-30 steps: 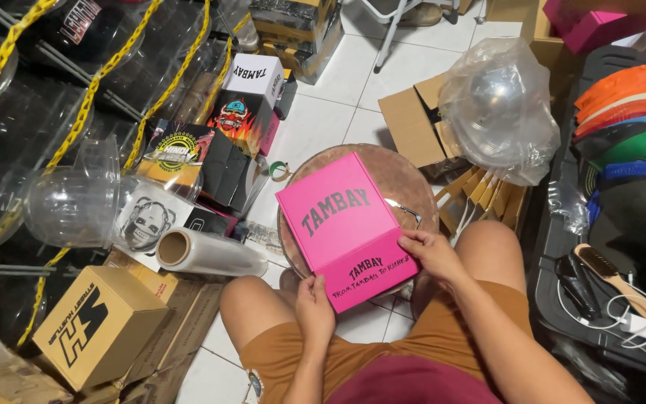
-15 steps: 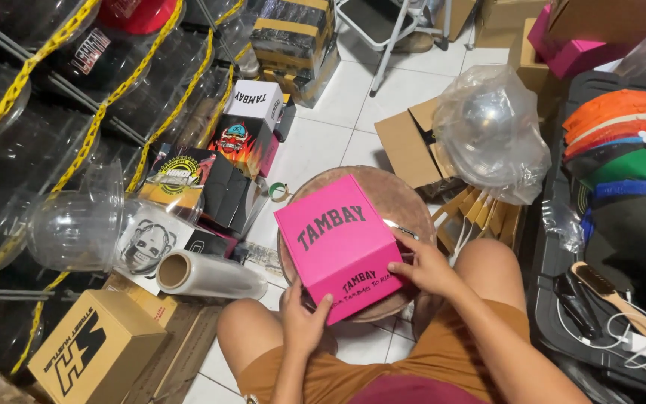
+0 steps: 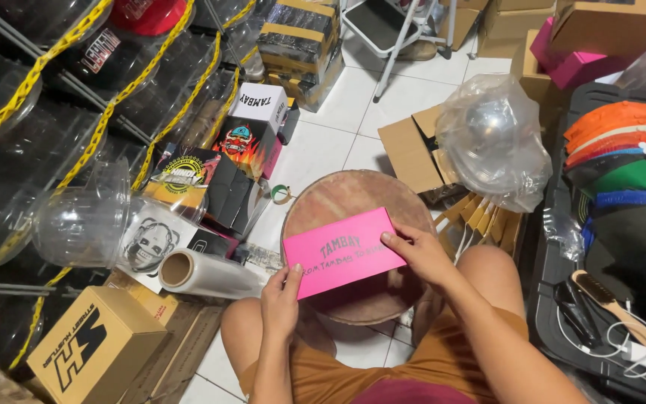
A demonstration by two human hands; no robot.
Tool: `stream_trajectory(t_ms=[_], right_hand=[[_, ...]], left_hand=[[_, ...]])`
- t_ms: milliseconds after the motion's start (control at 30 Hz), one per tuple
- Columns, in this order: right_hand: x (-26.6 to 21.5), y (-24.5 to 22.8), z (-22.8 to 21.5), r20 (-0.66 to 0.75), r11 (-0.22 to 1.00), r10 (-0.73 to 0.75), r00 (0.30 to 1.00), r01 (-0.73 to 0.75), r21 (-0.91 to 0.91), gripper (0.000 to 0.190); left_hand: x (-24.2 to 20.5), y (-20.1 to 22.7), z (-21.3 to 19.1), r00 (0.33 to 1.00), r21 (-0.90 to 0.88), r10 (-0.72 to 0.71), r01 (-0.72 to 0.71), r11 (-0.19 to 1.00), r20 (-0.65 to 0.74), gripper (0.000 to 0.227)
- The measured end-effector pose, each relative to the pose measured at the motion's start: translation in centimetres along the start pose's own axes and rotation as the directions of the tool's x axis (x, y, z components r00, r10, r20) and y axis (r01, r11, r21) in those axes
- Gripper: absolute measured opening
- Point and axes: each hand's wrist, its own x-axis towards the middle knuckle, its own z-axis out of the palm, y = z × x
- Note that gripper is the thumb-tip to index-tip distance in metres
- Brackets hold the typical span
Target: The person sits on the floor and opens several small cardboard boxes to reveal baseball caps. They remove each cap, briefly display it, and place it aside before opening the next box.
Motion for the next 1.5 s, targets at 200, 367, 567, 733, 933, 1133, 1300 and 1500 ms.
stream_trajectory(t_ms=[200,367,567,733,933,1133,1300,1500], right_hand=[[0.9,-0.4,0.2,-0.032,0.993,-0.017,0.999,0.013,-0.120,0.051],[3.5,2.2,0.4,-0.049,0.988,-0.043,0.998,0.035,-0.151,0.061],[2.2,-0.6,-0.3,0.089,0.919,-0.090,0.992,0.117,-0.377,0.076],[1.9,-0.9,0.0,0.137,0.921,-0.073,0.988,0.120,-0.372,0.074],[1.4,2.2,-1.1,0.149,0.980,-0.054,0.987,0.081,-0.183,0.066],[2.4,10.5,-0.2,0.092,0.995,-0.095,0.991,0.095,0.001,0.056],[2.6,12.5,0.4,0.065,0.999,-0.051,0.997,0.049,0.021,0.064],[4.2,14.1,0.6,0.057,0.998,0.056,0.997,-0.057,0.018,0.073]], left_hand=[[1.1,-1.2,0.3,0.999,0.066,0.012,-0.010,0.998,-0.038,0.053],[1.6,-2.9,1.2,0.984,0.141,0.167,-0.157,0.977,-0.062,0.048],[1.1,-2.6,1.7,0.972,0.259,0.230,-0.212,0.943,-0.043,0.057],[-0.4,3.0,0.4,0.985,0.259,0.025,-0.069,0.963,0.169,0.066],[-0.3,-3.4,0.3,0.960,0.012,0.150,-0.158,0.987,0.236,0.068],[-0.5,-9.6,1.9,0.949,-0.164,0.198,-0.161,0.973,0.244,0.077],[0.5,-12.9,2.7,0.984,0.033,-0.005,-0.001,0.999,0.178,0.057],[1.9,-12.0,3.6,0.977,0.146,-0.193,0.179,0.973,0.085,0.075]])
